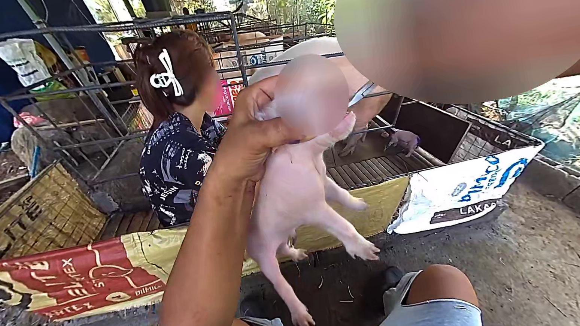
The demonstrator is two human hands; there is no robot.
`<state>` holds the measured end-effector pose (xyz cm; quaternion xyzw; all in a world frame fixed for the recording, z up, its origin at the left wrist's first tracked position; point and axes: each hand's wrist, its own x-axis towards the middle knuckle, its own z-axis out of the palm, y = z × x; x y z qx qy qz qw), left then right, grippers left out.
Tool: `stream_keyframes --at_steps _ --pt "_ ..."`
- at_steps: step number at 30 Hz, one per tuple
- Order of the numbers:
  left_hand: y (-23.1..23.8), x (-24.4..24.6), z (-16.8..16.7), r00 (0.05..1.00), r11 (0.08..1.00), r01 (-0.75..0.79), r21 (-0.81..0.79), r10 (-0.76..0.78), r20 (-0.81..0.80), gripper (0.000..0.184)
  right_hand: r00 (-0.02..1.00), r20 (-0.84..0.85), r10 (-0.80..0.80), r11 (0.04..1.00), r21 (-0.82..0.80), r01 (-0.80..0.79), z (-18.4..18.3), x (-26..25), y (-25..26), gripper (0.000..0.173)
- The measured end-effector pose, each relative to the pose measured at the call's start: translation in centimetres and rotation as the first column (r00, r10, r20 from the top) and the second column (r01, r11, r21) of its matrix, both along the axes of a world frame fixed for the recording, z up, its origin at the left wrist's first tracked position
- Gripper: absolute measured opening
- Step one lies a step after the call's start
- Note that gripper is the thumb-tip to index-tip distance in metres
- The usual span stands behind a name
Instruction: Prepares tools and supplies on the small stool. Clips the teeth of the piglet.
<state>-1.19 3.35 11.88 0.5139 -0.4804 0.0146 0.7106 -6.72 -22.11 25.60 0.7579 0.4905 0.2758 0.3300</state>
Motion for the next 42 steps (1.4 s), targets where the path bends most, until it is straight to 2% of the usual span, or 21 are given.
stream_keyframes --at_steps 2,4,5,7,8,10,14,17,24,34,37,40,42 --pt "0.4 0.4 0.0 0.999 0.999 0.004 -0.048 -0.002 0.036 0.031 0.993 -0.118 -0.009 0.973 0.227 0.036 -1.9 0.0 -0.8 0.024" --pt "1.2 1.1 0.1 0.997 0.995 0.026 -0.093 -0.02 0.073 0.032 0.938 -0.336 0.081 0.873 0.478 0.096 -4.9 1.0 -1.5 0.031" --pt "1.6 1.9 0.3 0.995 0.992 0.058 -0.108 -0.048 0.092 0.034 0.871 -0.456 0.183 0.799 0.585 0.139 -6.5 1.6 -1.4 0.029" --pt "2.3 4.0 0.8 0.983 0.98 0.144 -0.138 -0.125 0.133 0.043 0.643 -0.587 0.492 0.637 0.746 0.193 -9.4 3.0 -0.2 0.025" --pt "2.3 4.6 0.7 0.979 0.973 0.165 -0.161 -0.141 0.15 0.045 0.558 -0.57 0.603 0.564 0.799 0.207 -10.6 3.5 0.8 0.025" --pt "2.0 5.2 0.4 0.978 0.963 0.166 -0.212 -0.133 0.159 0.046 0.451 -0.51 0.732 0.458 0.859 0.229 -12.4 4.4 2.5 0.025" --pt "1.5 5.4 -0.1 0.978 0.949 0.165 -0.267 -0.122 0.169 0.048 0.341 -0.425 0.839 0.369 0.904 0.218 -13.8 5.9 3.9 0.026" --pt "1.1 5.5 -0.2 0.967 0.941 0.203 -0.269 -0.149 0.208 0.042 0.277 -0.424 0.862 0.368 0.9 0.233 -13.8 6.3 4.0 0.025" --pt "0.5 5.8 -0.7 0.956 0.92 0.276 -0.279 -0.234 0.177 0.046 0.293 -0.471 0.832 0.421 0.88 0.22 -13.5 6.6 3.6 0.027" --pt "0.7 5.0 -0.2 0.947 0.914 0.303 -0.271 -0.257 0.19 0.046 0.22 -0.471 0.854 0.432 0.878 0.204 -13.4 6.7 4.0 0.027" --pt "1.8 7.3 -2.3 0.937 0.913 0.315 -0.26 -0.256 0.238 0.045 0.181 -0.465 0.867 0.43 0.88 0.199 -13.4 6.9 4.3 0.027" --pt "2.5 9.4 -3.3 0.941 0.92 0.304 -0.248 -0.248 0.231 0.059 0.118 -0.455 0.883 0.428 0.881 0.202 -13.4 7.1 4.7 0.027" --pt "2.7 9.2 -3.7 0.945 0.914 0.295 -0.28 -0.234 0.23 0.055 0.08 -0.451 0.889 0.428 0.879 0.208 -13.3 7.1 4.9 0.027"
